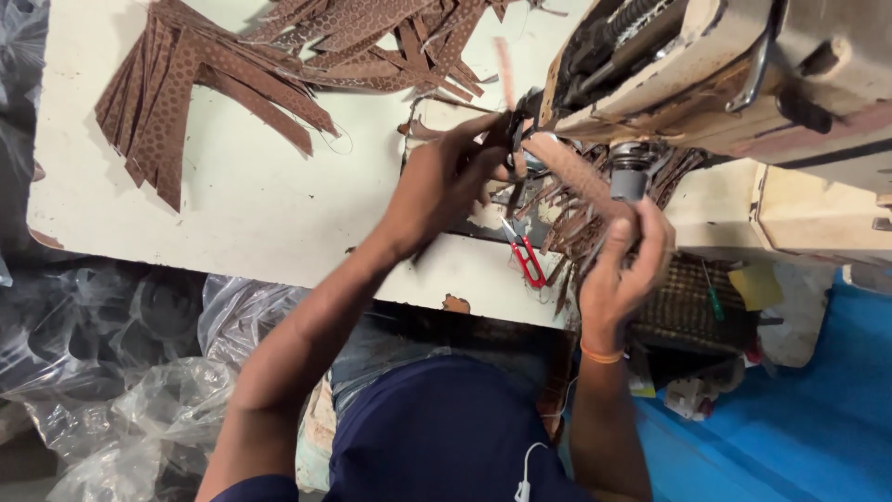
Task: Trimming excess material from leather shoe components using handheld nippers.
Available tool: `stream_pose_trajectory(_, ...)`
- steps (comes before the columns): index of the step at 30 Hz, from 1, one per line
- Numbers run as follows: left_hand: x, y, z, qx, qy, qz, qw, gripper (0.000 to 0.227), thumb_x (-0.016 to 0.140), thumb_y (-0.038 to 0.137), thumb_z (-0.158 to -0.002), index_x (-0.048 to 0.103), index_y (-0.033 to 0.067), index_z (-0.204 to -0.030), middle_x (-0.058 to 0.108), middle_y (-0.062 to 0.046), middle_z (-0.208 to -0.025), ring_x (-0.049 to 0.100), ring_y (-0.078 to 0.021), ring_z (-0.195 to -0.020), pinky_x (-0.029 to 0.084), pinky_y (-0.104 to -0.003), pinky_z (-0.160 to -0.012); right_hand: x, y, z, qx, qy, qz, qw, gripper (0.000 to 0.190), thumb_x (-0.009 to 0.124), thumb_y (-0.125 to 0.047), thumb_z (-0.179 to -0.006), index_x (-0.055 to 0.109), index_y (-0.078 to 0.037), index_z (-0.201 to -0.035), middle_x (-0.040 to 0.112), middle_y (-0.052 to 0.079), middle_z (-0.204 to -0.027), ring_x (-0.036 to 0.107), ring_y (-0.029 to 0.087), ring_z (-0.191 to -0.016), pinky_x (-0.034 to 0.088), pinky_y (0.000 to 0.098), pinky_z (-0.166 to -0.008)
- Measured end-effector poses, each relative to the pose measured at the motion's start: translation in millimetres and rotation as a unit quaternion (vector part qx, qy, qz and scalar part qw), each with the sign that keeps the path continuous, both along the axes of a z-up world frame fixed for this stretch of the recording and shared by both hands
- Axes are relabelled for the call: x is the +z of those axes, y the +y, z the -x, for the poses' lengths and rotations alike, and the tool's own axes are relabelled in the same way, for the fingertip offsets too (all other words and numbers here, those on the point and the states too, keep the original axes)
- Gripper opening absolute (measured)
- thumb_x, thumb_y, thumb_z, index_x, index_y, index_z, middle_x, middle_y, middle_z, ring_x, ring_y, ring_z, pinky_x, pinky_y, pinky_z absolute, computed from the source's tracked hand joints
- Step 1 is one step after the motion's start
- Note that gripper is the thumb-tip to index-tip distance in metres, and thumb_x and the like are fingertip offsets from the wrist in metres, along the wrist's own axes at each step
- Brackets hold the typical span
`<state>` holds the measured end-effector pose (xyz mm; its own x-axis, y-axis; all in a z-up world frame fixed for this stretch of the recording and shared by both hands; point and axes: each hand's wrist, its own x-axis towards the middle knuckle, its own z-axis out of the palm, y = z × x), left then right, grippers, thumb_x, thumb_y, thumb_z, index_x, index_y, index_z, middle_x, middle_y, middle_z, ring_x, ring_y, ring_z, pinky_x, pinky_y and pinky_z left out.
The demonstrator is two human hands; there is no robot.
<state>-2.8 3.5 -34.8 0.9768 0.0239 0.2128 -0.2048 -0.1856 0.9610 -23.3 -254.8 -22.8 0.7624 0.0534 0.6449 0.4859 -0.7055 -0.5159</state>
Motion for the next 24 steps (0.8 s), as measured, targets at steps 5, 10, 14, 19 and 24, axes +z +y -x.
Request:
stream_pose_trajectory(5,32.1,-52.6,42.8,0.055,0.167,0.071,0.982,0.064,0.059,0.012,-0.105,0.030,0.0050,-0.161,0.075,-0.009,-0.085,0.064,-0.0124,-0.070,0.055,-0.030,-0.065,-47.3,-6.0,27.1,0.025,0.183,-0.081,0.979,0.027,0.064,-0.017,-0.105,0.066,-0.001,-0.127,0.069,0.014,-0.114,0.068,0.029,-0.101,0.054,0.0359,-0.092)
stream_pose_trajectory(10,-4.5,-68.5,50.6,0.114,0.042,0.112,0.986,0.078,0.064,0.008,-0.106,0.015,0.0049,-0.167,0.074,-0.007,-0.088,0.064,-0.0140,-0.078,0.057,-0.029,-0.076,-78.0,9.3,46.8,0.044,0.331,0.027,0.942,0.042,0.070,-0.025,-0.097,0.067,-0.005,-0.134,0.070,0.018,-0.116,0.071,0.033,-0.102,0.055,0.0403,-0.087)
stream_pose_trajectory(14,6.3,-43.3,43.9,0.148,0.043,0.121,0.981,0.061,0.062,0.005,-0.100,0.034,0.0062,-0.154,0.071,-0.010,-0.105,0.073,-0.0195,-0.085,0.063,-0.032,-0.074,-84.4,12.5,44.9,0.051,0.205,0.176,0.962,0.040,0.074,-0.025,-0.094,0.070,-0.007,-0.129,0.064,0.023,-0.119,0.065,0.037,-0.099,0.050,0.0481,-0.088)
stream_pose_trajectory(19,-26.6,-1.2,4.0,0.288,-0.190,-0.273,0.898,0.056,0.075,0.011,-0.082,0.054,0.0004,-0.132,0.067,-0.022,-0.103,0.066,-0.0339,-0.091,0.055,-0.044,-0.076,-98.9,6.0,43.7,0.062,0.149,0.232,0.959,0.037,0.068,-0.024,-0.096,0.070,-0.008,-0.129,0.067,0.016,-0.111,0.066,0.033,-0.101,0.050,0.0486,-0.093)
stream_pose_trajectory(24,-4.5,40.9,35.8,0.158,-0.030,-0.207,0.965,0.022,0.059,0.002,-0.095,0.074,0.0123,-0.108,0.075,-0.005,-0.104,0.070,-0.0266,-0.096,0.054,-0.038,-0.086,-111.1,-7.3,44.0,0.011,0.218,0.058,0.974,0.028,0.048,-0.023,-0.113,0.066,-0.003,-0.117,0.070,0.006,-0.097,0.066,0.017,-0.082,0.054,0.0370,-0.074)
